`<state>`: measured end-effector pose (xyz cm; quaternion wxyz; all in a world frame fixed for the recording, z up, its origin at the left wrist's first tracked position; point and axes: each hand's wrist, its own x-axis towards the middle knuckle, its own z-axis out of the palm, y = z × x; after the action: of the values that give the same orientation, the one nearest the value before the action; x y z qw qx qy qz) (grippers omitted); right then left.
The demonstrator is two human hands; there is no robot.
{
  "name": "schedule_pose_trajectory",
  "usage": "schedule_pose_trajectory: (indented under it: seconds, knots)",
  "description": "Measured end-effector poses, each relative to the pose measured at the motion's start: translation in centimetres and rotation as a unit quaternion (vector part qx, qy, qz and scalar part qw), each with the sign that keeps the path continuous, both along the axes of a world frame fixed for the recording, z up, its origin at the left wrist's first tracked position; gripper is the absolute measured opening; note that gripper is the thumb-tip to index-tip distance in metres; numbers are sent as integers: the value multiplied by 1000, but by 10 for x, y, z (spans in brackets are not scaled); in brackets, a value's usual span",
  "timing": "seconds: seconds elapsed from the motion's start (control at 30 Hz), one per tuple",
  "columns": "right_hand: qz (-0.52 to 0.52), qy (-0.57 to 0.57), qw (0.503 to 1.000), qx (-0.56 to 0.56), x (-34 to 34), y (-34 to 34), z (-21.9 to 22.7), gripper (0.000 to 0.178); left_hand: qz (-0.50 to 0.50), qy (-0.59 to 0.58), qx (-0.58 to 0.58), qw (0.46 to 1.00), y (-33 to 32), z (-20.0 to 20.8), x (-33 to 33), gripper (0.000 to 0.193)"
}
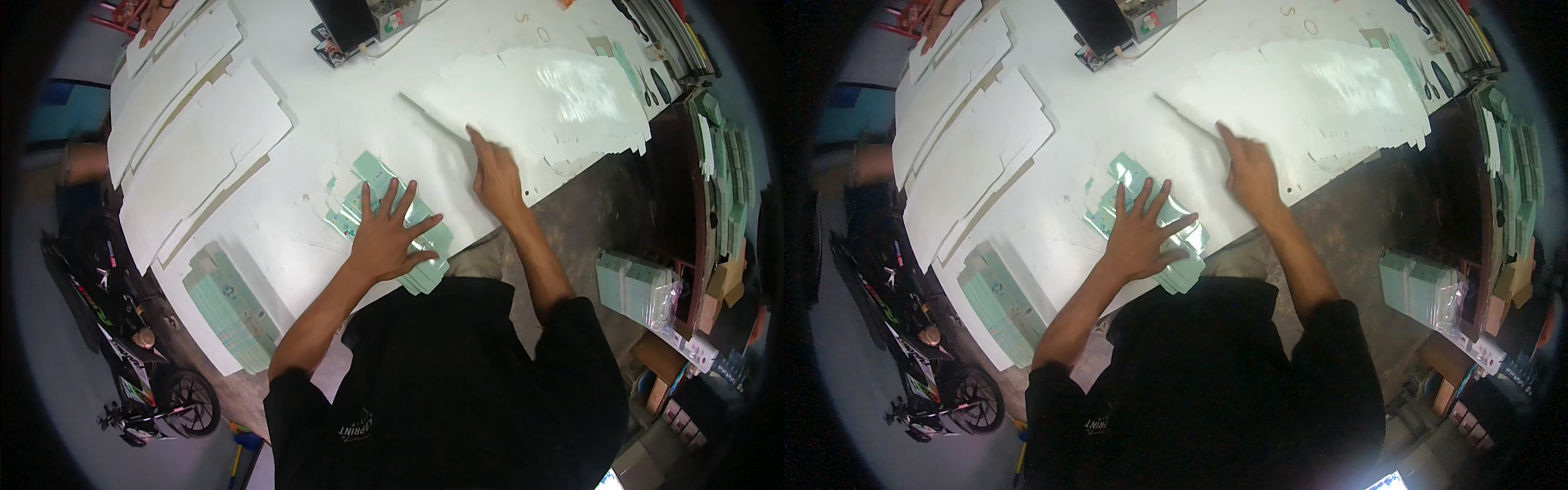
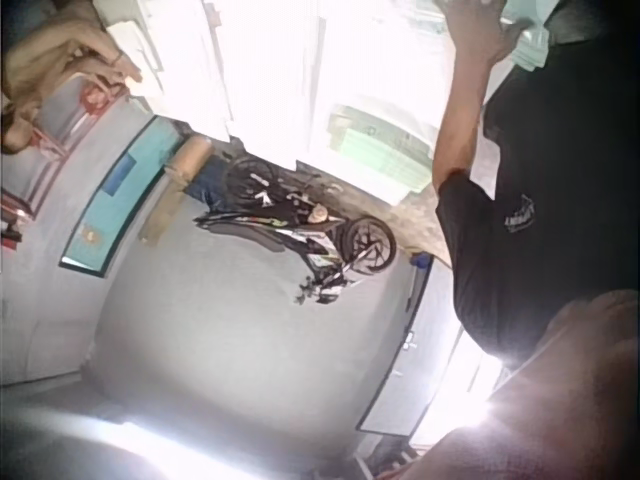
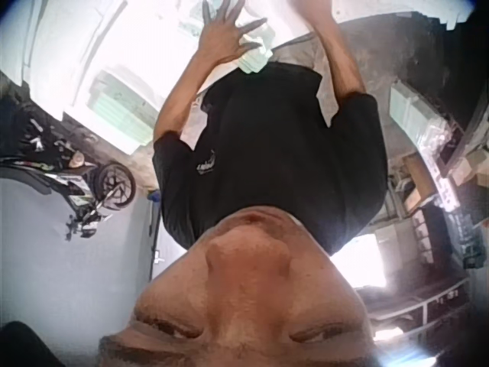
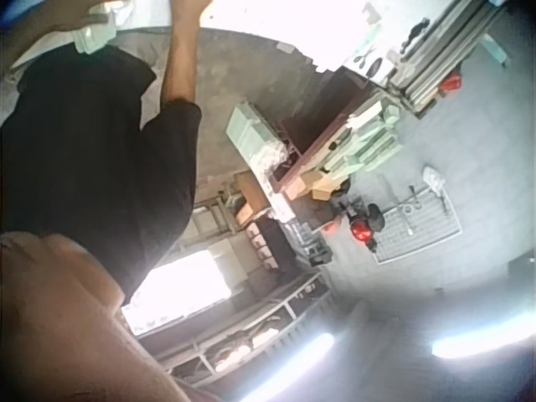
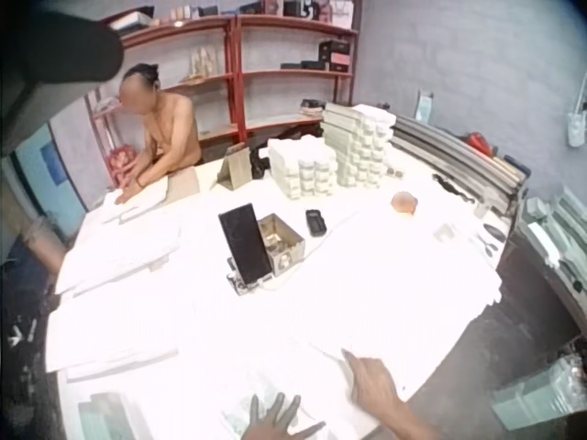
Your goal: The person repeatedly picks up light green paper sheets from a table, aligns them, and stacks them into a neat pile. They occasionally adjust the stack and move other items on the table to clear space.
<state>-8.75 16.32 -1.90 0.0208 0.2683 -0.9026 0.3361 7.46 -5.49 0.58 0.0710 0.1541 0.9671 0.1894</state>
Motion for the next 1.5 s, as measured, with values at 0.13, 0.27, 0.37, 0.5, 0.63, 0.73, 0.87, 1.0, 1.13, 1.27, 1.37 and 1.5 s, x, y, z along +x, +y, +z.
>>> schedule_pose_trajectory:
  seconds: [0.13, 0.27, 0.37, 0.5, 0.63, 0.73, 0.87, 1.0, 1.13, 1.27, 1.37, 1.5]
  knots:
    - [50, 35, 991, 116, 18, -19, 23, 47, 17, 45, 3, 999, -4, -23, 0, 61]
    - [21, 103, 989, 104, 24, -35, 14, 29, 78, 51, 77, 993, -5, -39, -1, 57]
    - [-33, -207, 977, -27, 38, -38, 41, 20, 84, 22, -45, 995, -2, -9, -3, 65]
    - [73, -180, 978, -70, 57, -52, 33, 17, 47, 110, -22, 993, -10, -29, -6, 73]
    - [16, -308, 942, -132, 52, -60, 35, 16, 37, 119, 21, 992, -12, -46, 3, 73]
    - [26, -441, 879, -179, 56, -64, 9, 20, 48, 158, 39, 986, -12, -51, 9, 81]
    - [16, -282, 959, -10, 62, -64, 15, 28, 26, 110, 35, 993, -13, -37, -2, 93]
    - [-105, 155, 981, 47, 36, -29, 30, 32, -13, 13, -39, 999, -19, -12, -10, 97]
    - [-107, -193, 975, 36, 29, -14, 51, 58, -4, 9, 85, 996, -21, -2, -10, 109]
    - [-67, 42, 995, 66, -8, 2, 33, 61, -3, 32, 115, 993, -25, -14, -2, 109]
    - [-86, -29, 987, 130, -55, 31, 22, 64, 32, 73, 94, 992, -19, -38, -4, 73]
    - [43, 22, 999, 14, 17, -66, 46, 68, 80, 106, 75, 988, -8, -42, 8, 68]
